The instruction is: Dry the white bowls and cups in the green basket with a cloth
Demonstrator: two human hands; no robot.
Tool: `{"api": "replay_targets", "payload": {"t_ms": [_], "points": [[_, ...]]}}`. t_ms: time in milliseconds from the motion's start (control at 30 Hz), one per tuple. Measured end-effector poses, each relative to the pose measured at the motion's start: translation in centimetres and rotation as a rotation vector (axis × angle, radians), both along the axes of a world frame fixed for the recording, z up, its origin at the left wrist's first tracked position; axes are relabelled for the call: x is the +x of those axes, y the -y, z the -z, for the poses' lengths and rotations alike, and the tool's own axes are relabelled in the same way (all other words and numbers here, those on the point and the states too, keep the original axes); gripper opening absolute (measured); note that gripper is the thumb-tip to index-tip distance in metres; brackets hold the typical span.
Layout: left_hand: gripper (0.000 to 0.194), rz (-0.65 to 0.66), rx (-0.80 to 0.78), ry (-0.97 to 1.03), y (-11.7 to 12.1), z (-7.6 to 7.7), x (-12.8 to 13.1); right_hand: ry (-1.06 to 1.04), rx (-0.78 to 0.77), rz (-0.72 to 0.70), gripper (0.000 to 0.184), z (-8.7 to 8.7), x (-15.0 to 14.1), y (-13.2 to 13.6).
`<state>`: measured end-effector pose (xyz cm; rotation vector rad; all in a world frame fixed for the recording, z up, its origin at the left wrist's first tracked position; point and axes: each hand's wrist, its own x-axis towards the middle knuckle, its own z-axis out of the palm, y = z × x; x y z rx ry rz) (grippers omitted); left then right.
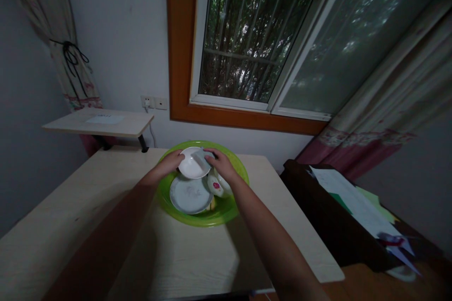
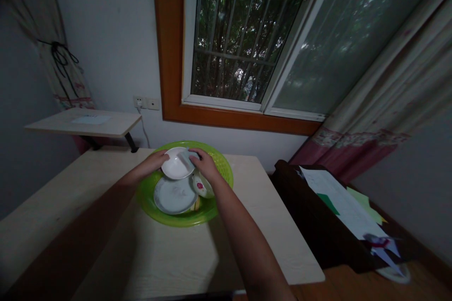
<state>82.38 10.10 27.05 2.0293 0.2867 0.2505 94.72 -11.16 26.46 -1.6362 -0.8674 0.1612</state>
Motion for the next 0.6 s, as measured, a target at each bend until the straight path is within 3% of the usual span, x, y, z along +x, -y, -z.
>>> {"api": "replay_targets", "payload": {"t_ms": [233, 500, 600], "points": [[0.048, 0.027, -0.260, 0.020, 1.2, -0.3, -0.8, 0.130, -0.122, 0.075, 0.051, 0.3, 0.1, -0.7], [0.054, 0.108, -0.280, -0.008, 1.4, -0.5, -1.4, 0.324, -0.384, 0.163, 0.014, -0.5, -0.4, -0.4], [0.055, 0.110, -0.303, -0.019, 1.3, -0.3, -1.2, 0.399, -0.443, 0.230, 0.010, -0.8, -0.7, -0.4]]}}
